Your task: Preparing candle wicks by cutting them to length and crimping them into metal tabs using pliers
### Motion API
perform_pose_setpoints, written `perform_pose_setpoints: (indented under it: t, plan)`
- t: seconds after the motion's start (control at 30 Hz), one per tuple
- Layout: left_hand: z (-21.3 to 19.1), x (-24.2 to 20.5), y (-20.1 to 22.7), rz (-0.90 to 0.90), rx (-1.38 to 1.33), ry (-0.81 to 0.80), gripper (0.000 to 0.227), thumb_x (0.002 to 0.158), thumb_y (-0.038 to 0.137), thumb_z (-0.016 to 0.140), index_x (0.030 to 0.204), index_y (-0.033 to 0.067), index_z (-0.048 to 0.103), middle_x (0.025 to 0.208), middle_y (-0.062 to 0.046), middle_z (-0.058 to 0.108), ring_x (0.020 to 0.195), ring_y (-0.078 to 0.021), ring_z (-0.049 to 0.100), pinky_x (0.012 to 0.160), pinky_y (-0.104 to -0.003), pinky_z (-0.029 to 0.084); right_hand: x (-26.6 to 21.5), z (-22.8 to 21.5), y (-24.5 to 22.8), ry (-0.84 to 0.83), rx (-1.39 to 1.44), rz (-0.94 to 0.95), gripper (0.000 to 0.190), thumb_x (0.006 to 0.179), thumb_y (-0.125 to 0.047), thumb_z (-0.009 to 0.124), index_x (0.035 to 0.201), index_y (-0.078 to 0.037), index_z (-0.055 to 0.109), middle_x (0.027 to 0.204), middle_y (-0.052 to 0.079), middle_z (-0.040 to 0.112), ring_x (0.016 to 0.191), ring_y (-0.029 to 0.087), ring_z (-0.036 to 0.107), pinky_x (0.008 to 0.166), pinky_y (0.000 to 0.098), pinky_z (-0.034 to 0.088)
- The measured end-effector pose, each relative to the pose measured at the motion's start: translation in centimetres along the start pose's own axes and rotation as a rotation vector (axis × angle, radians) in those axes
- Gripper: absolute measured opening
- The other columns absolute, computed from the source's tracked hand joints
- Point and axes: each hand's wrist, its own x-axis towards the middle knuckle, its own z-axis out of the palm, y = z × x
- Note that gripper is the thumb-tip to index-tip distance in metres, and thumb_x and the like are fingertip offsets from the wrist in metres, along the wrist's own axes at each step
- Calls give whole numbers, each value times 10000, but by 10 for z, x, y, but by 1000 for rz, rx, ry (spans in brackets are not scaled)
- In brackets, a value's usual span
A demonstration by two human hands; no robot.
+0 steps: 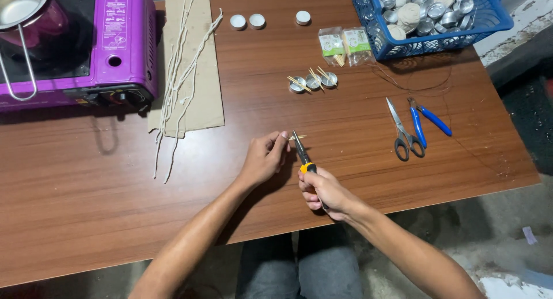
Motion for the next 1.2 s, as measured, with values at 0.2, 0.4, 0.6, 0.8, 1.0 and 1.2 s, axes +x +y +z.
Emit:
perform_pose_setpoints:
  t: [0.2,0.4,0.6,0.8,1.0,1.2]
  plan:
    - [-2,3,-10,56,100,52,393,1042,183,533,671,123,648,363,-46,514,346,-137,531,394,-220,418,-8,2,-9,-63,-76,25,443,788,-109,524,1202,49,538,863,135,582,702,226,645,579,354,601]
    - [-3,3,-7,30,17,39,399,1041,175,515,667,115,641,338,-36,492,316,-127,523,386,-202,420,-5,1,-8,-36,-64,34,543,772,-109,521,1280,82,553,934,187,649,817,323,716,725,506,647]
    - [-4,4,-3,30,16,27,397,1038,150,515,659,111,629,325,-37,479,303,-118,497,369,-195,401,4,-5,-1,-35,-71,33,506,775,-125,532,1242,67,565,893,165,634,728,289,702,585,427,645]
    - [-4,10,-25,13,1,40,390,1036,159,519,667,109,635,338,-47,483,304,-120,509,343,-189,385,2,-2,-6,-32,-128,22,418,793,-133,538,1174,35,569,844,123,583,635,223,635,461,321,564]
    - [-2,11,-30,-1,-1,44,387,1036,165,523,669,104,632,337,-47,472,303,-126,506,337,-202,381,17,-13,10,5,-105,27,267,806,-134,556,1059,-51,549,729,39,440,516,151,491,371,247,432]
    - [-1,8,-23,-11,7,33,371,1043,174,519,703,103,648,333,-50,472,301,-139,508,348,-214,398,5,0,-2,19,-81,13,209,804,-80,517,1011,-78,491,720,-9,340,500,71,369,352,182,311]
